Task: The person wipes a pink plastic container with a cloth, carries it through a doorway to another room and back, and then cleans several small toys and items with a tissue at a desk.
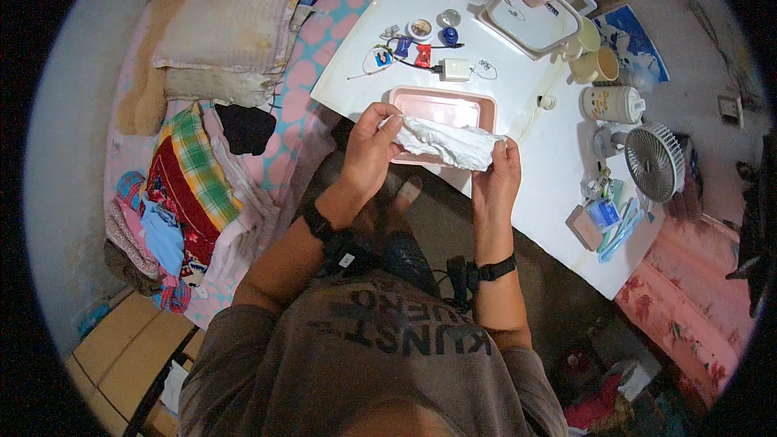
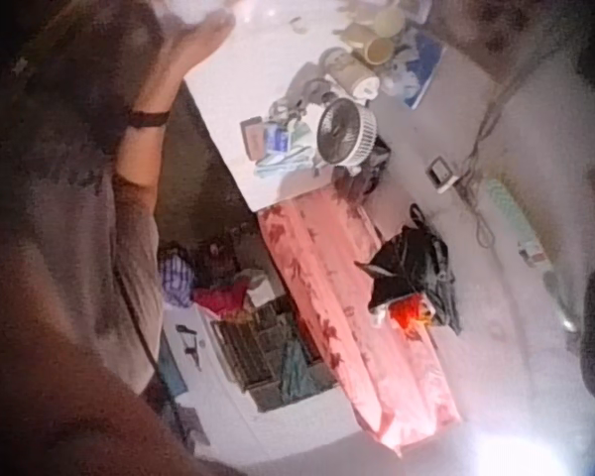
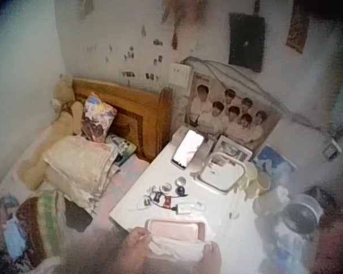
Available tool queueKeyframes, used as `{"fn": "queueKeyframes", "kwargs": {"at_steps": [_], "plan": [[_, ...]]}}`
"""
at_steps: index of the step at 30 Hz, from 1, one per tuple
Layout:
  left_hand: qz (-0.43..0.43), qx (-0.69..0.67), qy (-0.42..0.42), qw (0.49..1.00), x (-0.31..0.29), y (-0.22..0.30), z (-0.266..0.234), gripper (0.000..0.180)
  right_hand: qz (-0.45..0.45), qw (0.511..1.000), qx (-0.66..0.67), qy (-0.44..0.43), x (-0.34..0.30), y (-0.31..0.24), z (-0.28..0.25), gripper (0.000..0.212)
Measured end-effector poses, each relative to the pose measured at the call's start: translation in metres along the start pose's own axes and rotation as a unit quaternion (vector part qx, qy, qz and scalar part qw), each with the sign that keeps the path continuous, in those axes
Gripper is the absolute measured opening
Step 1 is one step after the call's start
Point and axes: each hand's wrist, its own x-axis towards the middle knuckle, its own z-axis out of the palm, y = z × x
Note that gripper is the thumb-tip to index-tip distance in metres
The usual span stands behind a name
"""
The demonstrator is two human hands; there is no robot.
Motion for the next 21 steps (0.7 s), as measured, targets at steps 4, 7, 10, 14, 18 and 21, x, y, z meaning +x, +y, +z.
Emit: {"fn": "queueKeyframes", "kwargs": {"at_steps": [4, 7, 10, 14, 18, 21], "plan": [[-0.017, 0.005, 0.026, 1.0, 0.006, 0.0, -0.004, 0.014, 0.017, 0.998, -0.058, -0.018, -0.001, -0.004, 0.001, 0.017], [-0.037, -0.009, 0.035, 0.999, 0.009, 0.005, 0.0, 0.014, 0.049, 0.998, -0.049, -0.012, -0.004, -0.007, 0.009, 0.029], [-0.052, -0.007, 0.041, 0.998, 0.014, 0.011, 0.004, 0.02, 0.027, 0.995, -0.042, -0.087, -0.008, -0.009, 0.008, 0.054], [-0.076, -0.056, 0.02, 0.995, 0.017, 0.022, 0.008, 0.025, -0.089, 0.935, -0.295, -0.175, -0.003, -0.002, -0.02, 0.063], [-0.092, -0.068, 0.012, 0.993, 0.019, 0.021, 0.002, 0.026, -0.146, 0.877, -0.427, -0.168, -0.008, 0.001, -0.01, 0.031], [-0.117, -0.054, -0.011, 0.992, 0.023, 0.022, -0.001, 0.021, -0.157, 0.899, -0.377, -0.157, 0.005, 0.009, -0.026, 0.017]]}}
